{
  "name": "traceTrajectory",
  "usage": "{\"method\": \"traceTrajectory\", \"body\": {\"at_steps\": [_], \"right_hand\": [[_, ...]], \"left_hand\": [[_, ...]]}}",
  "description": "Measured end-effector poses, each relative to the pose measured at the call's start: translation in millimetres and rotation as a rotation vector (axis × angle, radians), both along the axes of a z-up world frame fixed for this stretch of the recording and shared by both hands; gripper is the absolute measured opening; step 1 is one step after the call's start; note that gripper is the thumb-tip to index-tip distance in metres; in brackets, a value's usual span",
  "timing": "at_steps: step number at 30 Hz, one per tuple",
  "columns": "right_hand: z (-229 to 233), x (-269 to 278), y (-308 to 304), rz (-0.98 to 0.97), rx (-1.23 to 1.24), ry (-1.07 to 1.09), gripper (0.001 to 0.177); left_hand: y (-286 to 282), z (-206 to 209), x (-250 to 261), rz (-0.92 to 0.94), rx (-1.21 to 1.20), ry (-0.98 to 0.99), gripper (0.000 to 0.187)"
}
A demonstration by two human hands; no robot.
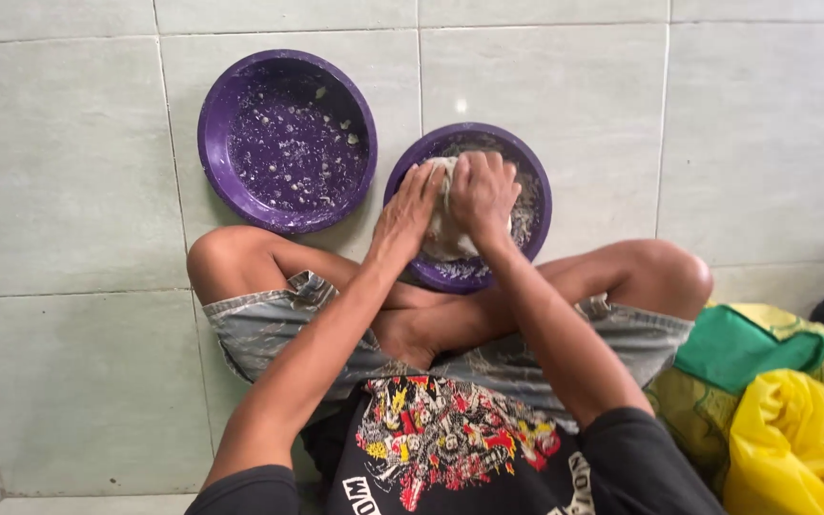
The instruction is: Kneading and shaping a ball of dough in a bowl while sitting on the floor
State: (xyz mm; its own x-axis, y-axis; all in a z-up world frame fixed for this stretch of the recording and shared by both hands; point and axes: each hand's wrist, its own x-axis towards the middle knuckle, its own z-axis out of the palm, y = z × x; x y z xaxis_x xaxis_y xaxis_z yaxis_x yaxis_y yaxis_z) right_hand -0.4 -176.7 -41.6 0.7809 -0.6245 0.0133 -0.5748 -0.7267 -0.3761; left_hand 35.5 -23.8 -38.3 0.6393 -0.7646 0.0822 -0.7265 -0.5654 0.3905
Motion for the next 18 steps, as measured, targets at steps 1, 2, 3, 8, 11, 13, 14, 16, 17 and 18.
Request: {"method": "traceTrajectory", "body": {"at_steps": [1, 2, 3, 8, 11, 13, 14, 16, 17, 18], "right_hand": [[15.2, 0.0, 10.0, 0.006, 0.011, 0.016, 0.037], [29.3, 0.9, 18.7, 0.03, -0.039, -0.02, 0.033], [42.9, -2.6, 27.5, 0.043, -0.085, -0.047, 0.034], [6.9, 13.3, 15.3, 0.142, -0.329, -0.185, 0.028], [17.4, 11.6, 16.1, 0.128, -0.293, -0.223, 0.024], [14.6, 15.4, 10.0, 0.124, -0.243, -0.229, 0.023], [1.1, 16.7, 3.9, 0.117, -0.041, -0.255, 0.023], [11.1, 2.1, -11.0, 0.091, 0.162, -0.264, 0.024], [33.1, -4.7, -20.5, 0.083, 0.326, -0.391, 0.026], [55.3, -10.2, -30.3, 0.073, 0.488, -0.518, 0.03]], "left_hand": [[-0.5, 7.5, 0.1, 0.006, 0.011, 0.016, 0.098], [-2.2, 13.5, 0.9, 0.069, 0.026, -0.119, 0.084], [-3.8, 18.9, -1.7, 0.119, 0.044, -0.247, 0.071], [-5.1, 7.5, 6.6, 0.105, 0.008, -0.129, 0.061], [0.8, 20.2, 5.4, 0.036, 0.012, 0.03, 0.09], [-0.7, 30.3, 11.1, -0.006, 0.052, 0.137, 0.124], [-2.5, 33.6, 14.1, -0.015, 0.033, 0.266, 0.133], [-8.8, 44.5, 7.7, -0.043, 0.02, 0.413, 0.143], [-13.6, 50.7, 5.1, -0.027, -0.005, 0.359, 0.149], [-18.8, 56.9, 3.4, -0.01, -0.03, 0.306, 0.156]]}}
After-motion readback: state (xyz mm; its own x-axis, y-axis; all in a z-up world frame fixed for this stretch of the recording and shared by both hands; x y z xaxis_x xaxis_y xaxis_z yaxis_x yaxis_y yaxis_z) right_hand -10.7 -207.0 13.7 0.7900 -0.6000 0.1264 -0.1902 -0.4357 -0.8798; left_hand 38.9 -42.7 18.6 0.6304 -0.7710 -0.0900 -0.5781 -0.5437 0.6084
